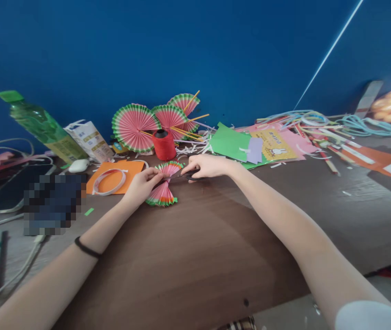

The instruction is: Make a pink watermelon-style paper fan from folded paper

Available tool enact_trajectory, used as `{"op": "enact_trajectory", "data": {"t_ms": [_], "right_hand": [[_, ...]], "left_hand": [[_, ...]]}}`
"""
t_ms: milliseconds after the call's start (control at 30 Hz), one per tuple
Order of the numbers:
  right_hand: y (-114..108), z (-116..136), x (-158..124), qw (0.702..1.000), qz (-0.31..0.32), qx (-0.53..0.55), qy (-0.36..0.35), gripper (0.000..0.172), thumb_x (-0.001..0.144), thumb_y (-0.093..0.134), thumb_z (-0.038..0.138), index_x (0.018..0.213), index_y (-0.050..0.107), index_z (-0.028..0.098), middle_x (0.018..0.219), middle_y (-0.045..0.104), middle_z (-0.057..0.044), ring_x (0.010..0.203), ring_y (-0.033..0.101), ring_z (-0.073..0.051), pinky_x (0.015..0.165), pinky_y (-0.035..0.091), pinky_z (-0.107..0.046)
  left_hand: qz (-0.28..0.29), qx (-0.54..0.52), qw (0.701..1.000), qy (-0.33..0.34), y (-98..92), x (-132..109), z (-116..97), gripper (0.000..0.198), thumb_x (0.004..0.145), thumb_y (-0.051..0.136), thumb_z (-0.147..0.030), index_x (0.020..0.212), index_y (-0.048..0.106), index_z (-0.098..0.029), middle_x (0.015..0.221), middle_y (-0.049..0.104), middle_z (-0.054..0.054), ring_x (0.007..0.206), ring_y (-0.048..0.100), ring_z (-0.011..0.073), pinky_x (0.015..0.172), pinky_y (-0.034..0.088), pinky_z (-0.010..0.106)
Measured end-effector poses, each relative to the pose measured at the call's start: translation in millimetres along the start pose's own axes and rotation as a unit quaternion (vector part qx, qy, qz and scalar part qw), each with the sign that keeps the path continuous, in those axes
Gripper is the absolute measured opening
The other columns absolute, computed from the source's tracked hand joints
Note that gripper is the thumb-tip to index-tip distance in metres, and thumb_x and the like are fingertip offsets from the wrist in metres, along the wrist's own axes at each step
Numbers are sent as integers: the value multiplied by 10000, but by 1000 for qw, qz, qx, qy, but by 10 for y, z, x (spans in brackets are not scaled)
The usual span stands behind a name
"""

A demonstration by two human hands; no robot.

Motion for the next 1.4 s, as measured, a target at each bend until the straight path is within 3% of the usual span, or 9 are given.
{"op": "enact_trajectory", "data": {"t_ms": [467, 800, 1400], "right_hand": [[1, 9, -2, 1000, 2, 0, 6, 386, 742, 592, 308, 1120, 633, 241, 848, 498, -34, 679, 443, -119, 638, 350, -232], [19, 53, 1, 1000, 8, -1, 1, 395, 757, 577, 334, 1136, 623, 230, 905, 518, -46, 689, 463, -124, 645, 347, -239], [43, 69, 10, 1000, -4, -10, -7, 391, 758, 568, 387, 1122, 628, 255, 868, 519, -35, 700, 488, -132, 632, 335, -239]], "left_hand": [[4, -8, 1000, 11, -7, 18, 17, 161, 748, 565, -310, 663, 539, -175, 834, 711, 63, 858, 655, 198, 837, 488, 347], [-1, 0, 1000, 4, 6, 7, -9, 123, 769, 538, -233, 659, 534, -177, 826, 710, 56, 865, 655, 189, 839, 485, 328], [5, -4, 1000, 9, 6, 6, -3, 132, 747, 553, -266, 646, 535, -183, 825, 711, 55, 869, 652, 195, 843, 486, 336]]}}
Point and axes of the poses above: each hand's wrist, its own x-axis towards the middle knuckle, its own y-axis out of the palm, z = x × y, the point moved 6 cm from there along x, towards the middle knuckle
